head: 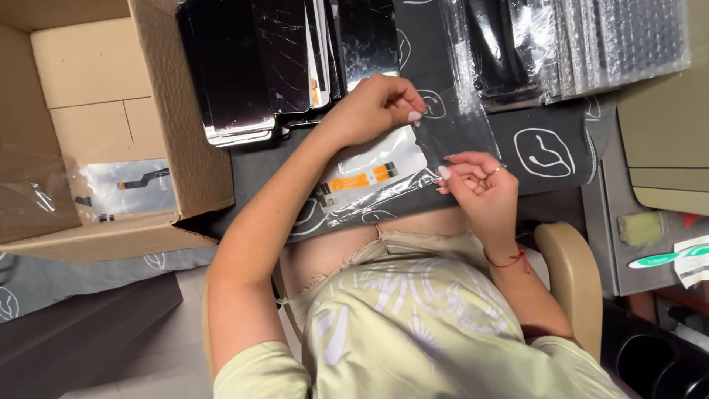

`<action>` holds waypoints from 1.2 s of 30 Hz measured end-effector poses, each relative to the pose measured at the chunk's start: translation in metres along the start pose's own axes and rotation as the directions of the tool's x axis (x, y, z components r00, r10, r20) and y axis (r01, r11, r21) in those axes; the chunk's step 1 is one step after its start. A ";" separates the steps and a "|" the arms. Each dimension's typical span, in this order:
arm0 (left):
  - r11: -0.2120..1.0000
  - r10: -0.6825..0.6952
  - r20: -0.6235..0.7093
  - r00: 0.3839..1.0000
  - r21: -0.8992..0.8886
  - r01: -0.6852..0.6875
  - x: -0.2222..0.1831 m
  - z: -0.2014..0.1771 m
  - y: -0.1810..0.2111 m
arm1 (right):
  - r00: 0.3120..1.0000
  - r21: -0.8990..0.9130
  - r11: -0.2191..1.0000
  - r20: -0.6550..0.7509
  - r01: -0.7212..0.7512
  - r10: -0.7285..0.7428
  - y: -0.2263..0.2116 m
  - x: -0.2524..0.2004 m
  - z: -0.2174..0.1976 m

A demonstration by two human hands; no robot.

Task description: The person is placing individual mobile phone screens into protective plastic sleeves and organizing them on a workspace.

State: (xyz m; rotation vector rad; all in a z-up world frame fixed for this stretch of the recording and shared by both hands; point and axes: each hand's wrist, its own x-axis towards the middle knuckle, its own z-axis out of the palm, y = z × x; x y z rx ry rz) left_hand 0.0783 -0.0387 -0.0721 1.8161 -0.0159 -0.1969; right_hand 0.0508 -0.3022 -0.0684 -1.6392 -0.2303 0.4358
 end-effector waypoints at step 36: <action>0.896 -0.088 -0.021 0.996 0.435 0.089 -0.022 -0.013 0.028 | 0.718 -0.501 0.522 0.389 0.691 -0.577 -0.011 0.005 0.015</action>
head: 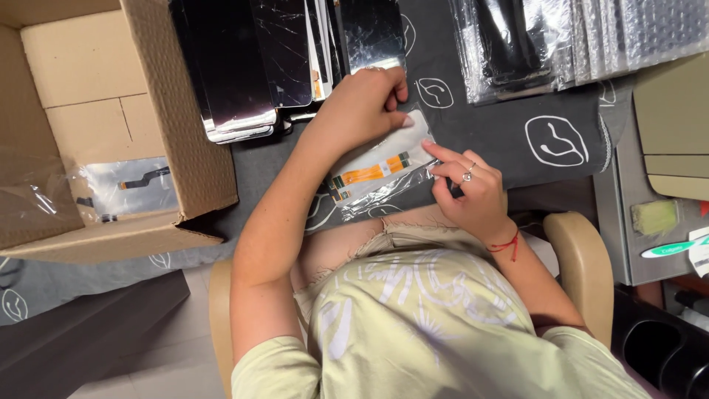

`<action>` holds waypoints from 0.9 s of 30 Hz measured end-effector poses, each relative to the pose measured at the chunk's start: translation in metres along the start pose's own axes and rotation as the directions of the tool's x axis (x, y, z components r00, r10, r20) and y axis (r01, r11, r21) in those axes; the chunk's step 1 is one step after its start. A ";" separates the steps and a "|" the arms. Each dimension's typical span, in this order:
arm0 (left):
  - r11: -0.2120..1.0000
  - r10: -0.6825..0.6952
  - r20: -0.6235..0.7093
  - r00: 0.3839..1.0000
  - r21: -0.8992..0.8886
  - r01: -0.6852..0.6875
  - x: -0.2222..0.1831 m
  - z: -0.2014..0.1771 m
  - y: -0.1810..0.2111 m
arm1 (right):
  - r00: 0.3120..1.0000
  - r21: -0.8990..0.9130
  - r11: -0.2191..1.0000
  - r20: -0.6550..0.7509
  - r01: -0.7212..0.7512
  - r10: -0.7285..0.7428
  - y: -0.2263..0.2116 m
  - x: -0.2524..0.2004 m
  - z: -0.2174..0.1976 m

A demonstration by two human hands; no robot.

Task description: The person is placing individual mobile phone screens into protective plastic sleeves and organizing them on a workspace.

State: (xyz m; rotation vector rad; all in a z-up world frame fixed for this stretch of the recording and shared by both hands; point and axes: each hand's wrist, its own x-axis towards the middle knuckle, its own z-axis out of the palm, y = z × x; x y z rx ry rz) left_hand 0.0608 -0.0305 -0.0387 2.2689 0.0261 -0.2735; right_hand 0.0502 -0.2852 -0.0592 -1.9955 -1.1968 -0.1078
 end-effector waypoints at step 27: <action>0.974 -0.087 0.113 0.990 0.220 0.060 -0.011 0.004 -0.002 | 0.965 -0.214 0.941 0.083 0.262 -0.250 -0.004 -0.004 0.019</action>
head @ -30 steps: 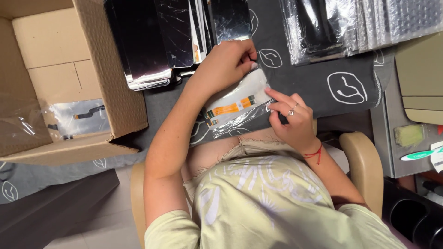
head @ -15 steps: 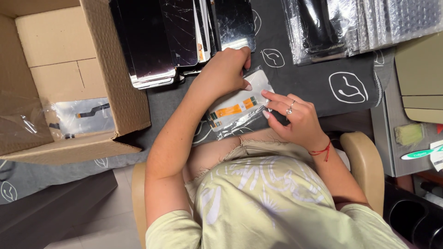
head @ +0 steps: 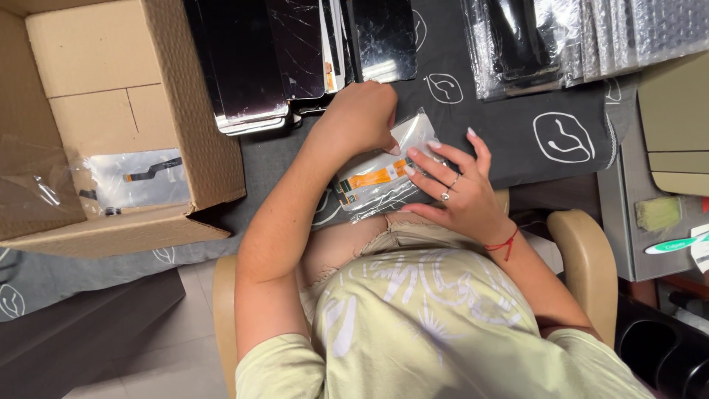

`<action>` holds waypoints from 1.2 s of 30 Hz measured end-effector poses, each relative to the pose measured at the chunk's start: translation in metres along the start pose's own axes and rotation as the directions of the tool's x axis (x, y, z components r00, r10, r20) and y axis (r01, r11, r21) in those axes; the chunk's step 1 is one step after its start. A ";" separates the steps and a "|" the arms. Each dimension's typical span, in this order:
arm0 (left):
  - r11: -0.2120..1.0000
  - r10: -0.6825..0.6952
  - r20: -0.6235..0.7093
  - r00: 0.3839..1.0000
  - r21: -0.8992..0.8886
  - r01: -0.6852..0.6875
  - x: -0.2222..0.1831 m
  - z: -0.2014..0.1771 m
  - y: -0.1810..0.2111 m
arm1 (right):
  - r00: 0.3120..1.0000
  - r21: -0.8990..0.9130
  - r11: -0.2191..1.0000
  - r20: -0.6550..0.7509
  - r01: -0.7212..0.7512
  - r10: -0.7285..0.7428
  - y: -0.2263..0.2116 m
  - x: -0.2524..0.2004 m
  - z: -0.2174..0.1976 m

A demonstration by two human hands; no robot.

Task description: The person is placing individual mobile phone screens into protective plastic sleeves and organizing them on a workspace.

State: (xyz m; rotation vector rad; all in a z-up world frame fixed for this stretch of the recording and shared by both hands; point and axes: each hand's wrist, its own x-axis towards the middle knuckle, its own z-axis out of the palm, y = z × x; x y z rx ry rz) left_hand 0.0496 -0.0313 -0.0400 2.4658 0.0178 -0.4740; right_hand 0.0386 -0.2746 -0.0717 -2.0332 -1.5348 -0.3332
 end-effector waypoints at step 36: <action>0.328 0.175 -0.189 0.966 -0.914 -0.238 0.031 0.029 0.002 | 0.499 0.775 0.498 -0.276 -0.389 0.821 0.068 -0.015 0.019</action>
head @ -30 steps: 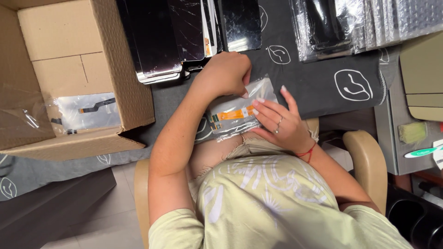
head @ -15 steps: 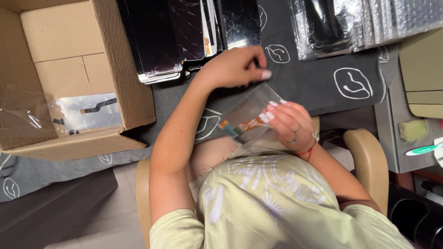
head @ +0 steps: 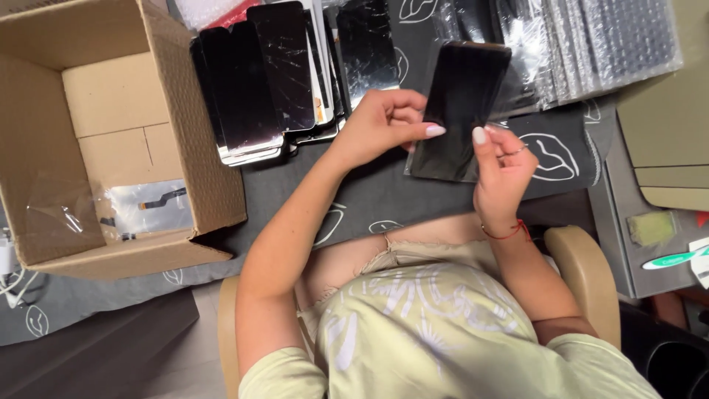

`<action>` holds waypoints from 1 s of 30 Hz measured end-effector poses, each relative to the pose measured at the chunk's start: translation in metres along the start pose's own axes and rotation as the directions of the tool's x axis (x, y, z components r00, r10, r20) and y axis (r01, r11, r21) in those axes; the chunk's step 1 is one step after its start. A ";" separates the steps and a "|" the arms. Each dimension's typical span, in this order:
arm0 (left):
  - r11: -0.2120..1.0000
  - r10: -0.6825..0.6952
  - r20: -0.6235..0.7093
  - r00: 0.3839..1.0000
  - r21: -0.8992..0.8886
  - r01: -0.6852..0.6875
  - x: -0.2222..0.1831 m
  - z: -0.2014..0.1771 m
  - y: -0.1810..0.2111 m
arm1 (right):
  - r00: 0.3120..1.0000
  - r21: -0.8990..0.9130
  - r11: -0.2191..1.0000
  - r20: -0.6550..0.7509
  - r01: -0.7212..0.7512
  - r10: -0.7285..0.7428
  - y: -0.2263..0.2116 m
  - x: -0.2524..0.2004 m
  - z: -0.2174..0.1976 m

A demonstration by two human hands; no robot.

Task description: The person is placing individual mobile phone screens into protective plastic sleeves and organizing them on a workspace.

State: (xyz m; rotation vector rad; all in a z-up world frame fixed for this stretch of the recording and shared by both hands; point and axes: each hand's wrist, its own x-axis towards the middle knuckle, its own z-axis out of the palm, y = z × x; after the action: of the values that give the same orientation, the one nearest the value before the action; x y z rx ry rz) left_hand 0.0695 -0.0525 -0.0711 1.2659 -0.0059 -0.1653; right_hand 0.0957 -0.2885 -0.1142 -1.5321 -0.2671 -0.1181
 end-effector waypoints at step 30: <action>0.995 0.061 -0.519 0.853 0.096 -0.013 0.121 0.027 0.011 | 0.985 0.212 0.962 0.002 -0.169 0.173 -0.033 0.006 0.010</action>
State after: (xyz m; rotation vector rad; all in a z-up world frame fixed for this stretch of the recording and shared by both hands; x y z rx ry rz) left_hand 0.1875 -0.0902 -0.0625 1.3663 0.4369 0.2218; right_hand 0.0922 -0.2791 -0.0807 -1.3347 -0.1283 0.0341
